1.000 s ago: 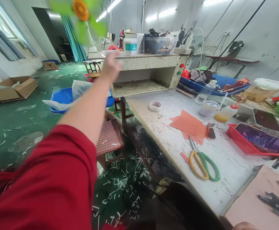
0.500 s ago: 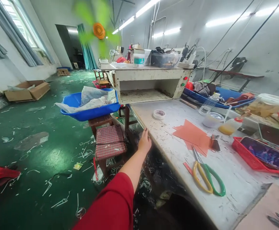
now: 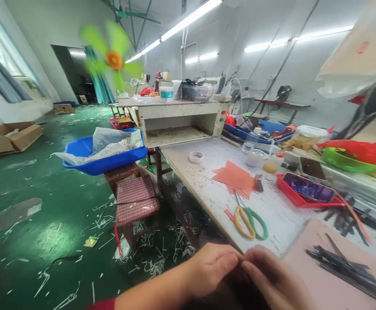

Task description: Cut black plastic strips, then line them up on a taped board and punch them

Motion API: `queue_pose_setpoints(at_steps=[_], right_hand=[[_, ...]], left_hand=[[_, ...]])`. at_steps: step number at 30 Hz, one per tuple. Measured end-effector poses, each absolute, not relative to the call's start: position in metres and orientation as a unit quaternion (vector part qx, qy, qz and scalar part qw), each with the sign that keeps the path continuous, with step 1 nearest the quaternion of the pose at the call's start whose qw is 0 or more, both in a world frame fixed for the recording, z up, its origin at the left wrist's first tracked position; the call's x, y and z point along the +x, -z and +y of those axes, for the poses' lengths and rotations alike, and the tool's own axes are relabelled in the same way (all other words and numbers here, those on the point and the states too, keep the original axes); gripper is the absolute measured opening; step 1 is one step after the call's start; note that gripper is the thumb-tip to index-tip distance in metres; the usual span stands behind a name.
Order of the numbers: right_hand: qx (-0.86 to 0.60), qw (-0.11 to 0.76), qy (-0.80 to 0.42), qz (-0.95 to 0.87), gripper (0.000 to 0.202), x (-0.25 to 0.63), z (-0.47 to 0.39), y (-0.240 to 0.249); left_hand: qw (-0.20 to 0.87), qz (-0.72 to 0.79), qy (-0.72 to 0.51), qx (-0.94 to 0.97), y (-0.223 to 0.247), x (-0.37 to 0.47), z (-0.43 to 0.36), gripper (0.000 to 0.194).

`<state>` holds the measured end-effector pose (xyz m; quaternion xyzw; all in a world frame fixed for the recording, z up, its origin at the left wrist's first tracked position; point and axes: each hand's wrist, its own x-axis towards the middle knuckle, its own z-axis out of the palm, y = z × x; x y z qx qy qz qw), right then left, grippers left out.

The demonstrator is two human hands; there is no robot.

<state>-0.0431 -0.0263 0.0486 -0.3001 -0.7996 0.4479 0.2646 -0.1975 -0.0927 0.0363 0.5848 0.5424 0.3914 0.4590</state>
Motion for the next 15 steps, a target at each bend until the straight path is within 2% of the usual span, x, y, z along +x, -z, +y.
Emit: queue_pose_setpoints(at_steps=[4, 10, 13, 15], right_hand=[[-0.313, 0.313, -0.481, -0.757, 0.020, -0.047, -0.026, -0.060], [-0.270, 0.381, -0.688, -0.556, 0.028, -0.033, -0.023, -0.055], [-0.285, 0.384, -0.689, -0.544, 0.023, -0.021, -0.027, -0.058], [-0.287, 0.396, -0.650, -0.582, 0.022, -0.014, -0.032, -0.064]], left_hand=[[0.426, 0.540, -0.504, 0.522, -0.045, -0.179, -0.100, 0.037], [0.511, 0.526, -0.558, 0.389, -0.044, -0.163, -0.086, 0.046], [0.487, 0.540, -0.549, 0.412, -0.047, -0.156, -0.086, 0.044], [0.425, 0.550, -0.540, 0.474, -0.049, -0.155, -0.084, 0.039]])
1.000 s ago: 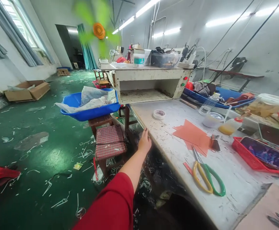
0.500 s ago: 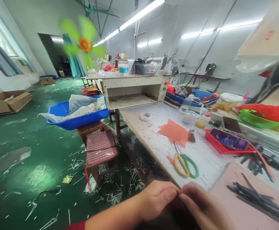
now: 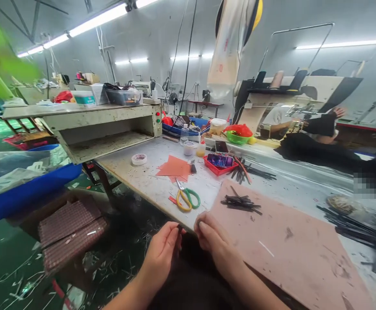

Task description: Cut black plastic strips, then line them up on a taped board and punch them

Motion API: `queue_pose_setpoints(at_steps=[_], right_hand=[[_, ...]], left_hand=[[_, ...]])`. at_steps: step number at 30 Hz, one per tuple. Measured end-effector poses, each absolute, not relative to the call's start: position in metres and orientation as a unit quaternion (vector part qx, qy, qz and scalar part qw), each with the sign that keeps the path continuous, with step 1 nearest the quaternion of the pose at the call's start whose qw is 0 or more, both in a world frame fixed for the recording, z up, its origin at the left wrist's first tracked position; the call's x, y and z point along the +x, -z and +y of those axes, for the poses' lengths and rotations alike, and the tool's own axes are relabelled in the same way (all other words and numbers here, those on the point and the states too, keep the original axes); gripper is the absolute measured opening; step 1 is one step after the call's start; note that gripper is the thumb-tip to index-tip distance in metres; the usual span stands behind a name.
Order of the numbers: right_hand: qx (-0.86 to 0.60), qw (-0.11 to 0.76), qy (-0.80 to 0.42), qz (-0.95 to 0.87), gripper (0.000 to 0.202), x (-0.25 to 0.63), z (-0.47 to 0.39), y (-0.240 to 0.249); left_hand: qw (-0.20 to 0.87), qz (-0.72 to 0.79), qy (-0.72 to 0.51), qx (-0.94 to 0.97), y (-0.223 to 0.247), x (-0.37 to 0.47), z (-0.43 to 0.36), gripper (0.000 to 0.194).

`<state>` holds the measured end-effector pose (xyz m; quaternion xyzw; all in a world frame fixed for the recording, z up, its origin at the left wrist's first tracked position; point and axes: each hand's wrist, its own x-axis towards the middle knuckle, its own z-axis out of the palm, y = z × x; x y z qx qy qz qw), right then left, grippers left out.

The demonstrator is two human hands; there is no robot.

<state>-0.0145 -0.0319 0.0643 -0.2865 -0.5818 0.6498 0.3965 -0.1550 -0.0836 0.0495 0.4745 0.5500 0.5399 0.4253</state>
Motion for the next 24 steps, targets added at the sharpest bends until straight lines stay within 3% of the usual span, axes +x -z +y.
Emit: queue_pose_setpoints(at_steps=[3, 6, 13, 19, 24], right_hand=[[-0.264, 0.425, -0.530, -0.685, 0.016, -0.009, -0.037, -0.075], [-0.260, 0.451, -0.467, -0.715, 0.014, -0.008, -0.039, -0.080], [-0.314, 0.534, -0.426, -0.660, 0.016, -0.007, -0.043, -0.072], [-0.328, 0.557, -0.415, -0.640, 0.008, 0.004, -0.047, -0.072], [-0.315, 0.579, -0.498, -0.563, 0.008, 0.005, -0.048, -0.073]], left_hand=[[0.304, 0.541, -0.545, 0.564, -0.054, -0.153, -0.077, 0.030], [0.292, 0.526, -0.567, 0.562, -0.059, -0.142, -0.072, 0.028], [0.378, 0.521, -0.614, 0.458, -0.061, -0.105, -0.072, 0.032], [0.343, 0.537, -0.579, 0.508, -0.052, -0.104, -0.073, 0.031], [0.326, 0.528, -0.577, 0.531, -0.050, -0.106, -0.075, 0.030]])
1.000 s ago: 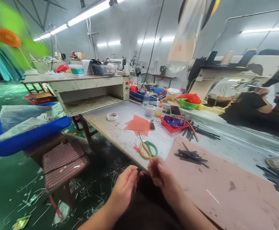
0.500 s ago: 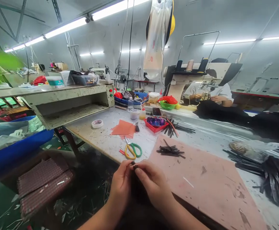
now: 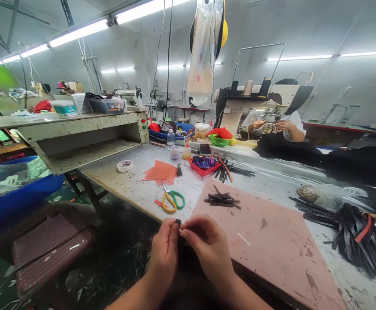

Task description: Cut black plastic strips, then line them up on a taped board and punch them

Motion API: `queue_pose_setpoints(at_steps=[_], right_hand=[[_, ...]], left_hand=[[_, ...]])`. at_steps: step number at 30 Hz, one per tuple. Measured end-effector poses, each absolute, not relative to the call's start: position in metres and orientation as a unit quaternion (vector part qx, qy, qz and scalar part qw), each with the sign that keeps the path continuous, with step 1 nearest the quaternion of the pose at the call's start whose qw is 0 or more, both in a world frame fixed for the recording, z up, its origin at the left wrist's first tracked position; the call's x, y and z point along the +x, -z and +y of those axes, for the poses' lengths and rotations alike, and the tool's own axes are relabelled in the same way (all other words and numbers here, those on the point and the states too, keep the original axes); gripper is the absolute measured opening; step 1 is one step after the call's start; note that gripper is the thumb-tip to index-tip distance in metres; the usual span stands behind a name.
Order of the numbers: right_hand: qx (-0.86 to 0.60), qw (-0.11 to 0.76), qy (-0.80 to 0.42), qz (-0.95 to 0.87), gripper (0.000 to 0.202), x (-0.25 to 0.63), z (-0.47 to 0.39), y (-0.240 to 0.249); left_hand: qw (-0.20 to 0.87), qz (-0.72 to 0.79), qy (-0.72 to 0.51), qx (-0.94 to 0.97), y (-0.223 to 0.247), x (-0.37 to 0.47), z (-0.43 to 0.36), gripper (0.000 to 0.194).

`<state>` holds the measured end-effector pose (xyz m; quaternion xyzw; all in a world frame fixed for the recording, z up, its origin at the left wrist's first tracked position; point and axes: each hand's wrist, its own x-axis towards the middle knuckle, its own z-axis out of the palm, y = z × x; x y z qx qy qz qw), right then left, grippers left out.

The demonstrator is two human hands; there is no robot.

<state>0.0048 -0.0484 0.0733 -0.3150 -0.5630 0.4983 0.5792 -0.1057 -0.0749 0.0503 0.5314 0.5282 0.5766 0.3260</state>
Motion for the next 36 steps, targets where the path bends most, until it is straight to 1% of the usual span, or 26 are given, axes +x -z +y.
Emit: queue_pose_setpoints(at_steps=[5, 9, 12, 16, 20, 24, 27, 31, 33, 36], right_hand=[[-0.317, 0.571, -0.531, -0.540, 0.009, 0.009, -0.045, -0.074], [-0.304, 0.539, -0.567, -0.543, 0.010, 0.014, -0.043, -0.075], [-0.316, 0.538, -0.549, -0.556, 0.014, 0.015, -0.043, -0.076], [-0.335, 0.533, -0.514, -0.583, 0.009, 0.014, -0.045, -0.078], [-0.337, 0.538, -0.502, -0.587, 0.010, 0.012, -0.046, -0.076], [-0.346, 0.528, -0.508, -0.587, 0.010, 0.012, -0.045, -0.077], [-0.345, 0.499, -0.535, -0.588, 0.010, 0.014, -0.043, -0.081], [-0.348, 0.451, -0.578, -0.585, 0.009, 0.016, -0.041, -0.084], [-0.359, 0.436, -0.584, -0.583, 0.010, 0.014, -0.040, -0.083], [-0.378, 0.414, -0.576, -0.595, 0.010, 0.005, -0.037, -0.074]], left_hand=[[0.284, 0.541, -0.565, 0.554, -0.051, -0.106, -0.076, 0.030], [0.295, 0.537, -0.542, 0.575, -0.049, -0.107, -0.078, 0.032], [0.296, 0.536, -0.531, 0.585, -0.048, -0.108, -0.078, 0.031], [0.262, 0.537, -0.523, 0.608, -0.048, -0.110, -0.078, 0.030], [0.224, 0.530, -0.514, 0.636, -0.051, -0.112, -0.079, 0.026], [0.181, 0.513, -0.512, 0.665, -0.053, -0.115, -0.081, 0.020], [0.157, 0.496, -0.517, 0.680, -0.053, -0.116, -0.081, 0.017], [0.183, 0.476, -0.514, 0.690, -0.054, -0.117, -0.083, 0.022], [0.196, 0.469, -0.510, 0.694, -0.052, -0.121, -0.083, 0.023], [0.217, 0.485, -0.474, 0.702, -0.046, -0.131, -0.080, 0.021]])
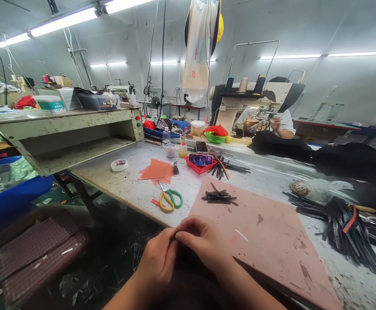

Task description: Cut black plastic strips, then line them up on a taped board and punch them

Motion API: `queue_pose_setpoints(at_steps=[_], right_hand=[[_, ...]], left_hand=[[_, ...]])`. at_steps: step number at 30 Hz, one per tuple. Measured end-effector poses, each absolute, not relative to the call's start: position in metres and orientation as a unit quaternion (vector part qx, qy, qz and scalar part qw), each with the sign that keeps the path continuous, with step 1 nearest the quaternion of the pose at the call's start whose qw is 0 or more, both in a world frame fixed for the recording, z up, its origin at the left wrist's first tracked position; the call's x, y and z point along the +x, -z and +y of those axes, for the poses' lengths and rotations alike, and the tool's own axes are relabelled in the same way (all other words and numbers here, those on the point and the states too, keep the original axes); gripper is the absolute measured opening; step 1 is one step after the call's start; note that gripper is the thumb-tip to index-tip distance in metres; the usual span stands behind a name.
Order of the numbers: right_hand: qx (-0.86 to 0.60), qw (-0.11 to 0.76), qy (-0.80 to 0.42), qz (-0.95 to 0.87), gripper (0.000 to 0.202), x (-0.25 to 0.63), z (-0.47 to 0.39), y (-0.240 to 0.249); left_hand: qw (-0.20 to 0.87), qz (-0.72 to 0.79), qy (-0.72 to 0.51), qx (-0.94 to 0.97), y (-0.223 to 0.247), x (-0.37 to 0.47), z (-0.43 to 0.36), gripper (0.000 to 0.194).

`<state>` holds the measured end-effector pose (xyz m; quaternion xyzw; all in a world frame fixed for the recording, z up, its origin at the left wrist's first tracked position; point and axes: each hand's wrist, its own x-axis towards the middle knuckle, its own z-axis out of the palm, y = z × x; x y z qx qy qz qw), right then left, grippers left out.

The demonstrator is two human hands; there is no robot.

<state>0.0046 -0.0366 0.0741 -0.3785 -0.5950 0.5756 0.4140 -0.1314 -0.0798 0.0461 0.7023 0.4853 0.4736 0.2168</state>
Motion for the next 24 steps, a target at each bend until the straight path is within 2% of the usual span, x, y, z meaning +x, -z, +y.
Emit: queue_pose_setpoints(at_steps=[3, 6, 11, 15, 18, 21, 24], right_hand=[[-0.397, 0.326, -0.529, -0.675, 0.008, -0.013, -0.023, -0.063], [-0.405, 0.237, -0.456, -0.757, 0.012, -0.033, 0.006, -0.052], [-0.489, 0.178, -0.322, -0.791, 0.021, -0.068, 0.063, -0.027], [-0.523, 0.119, -0.274, -0.798, 0.036, -0.092, 0.086, -0.008], [-0.541, 0.113, -0.282, -0.784, 0.047, -0.094, 0.094, -0.008], [-0.540, 0.143, -0.322, -0.764, 0.063, -0.075, 0.091, -0.018], [-0.494, 0.192, -0.385, -0.755, 0.061, -0.040, 0.068, -0.033]], left_hand=[[0.257, 0.545, -0.440, 0.666, -0.038, -0.147, -0.076, 0.021], [0.306, 0.590, -0.461, 0.588, -0.033, -0.160, -0.074, 0.026], [0.358, 0.578, -0.528, 0.509, -0.034, -0.170, -0.079, 0.033], [0.352, 0.578, -0.550, 0.489, -0.036, -0.169, -0.081, 0.033], [0.345, 0.589, -0.546, 0.485, -0.037, -0.167, -0.080, 0.032], [0.367, 0.591, -0.507, 0.508, -0.038, -0.169, -0.076, 0.033], [0.404, 0.585, -0.459, 0.532, -0.037, -0.169, -0.067, 0.033]])
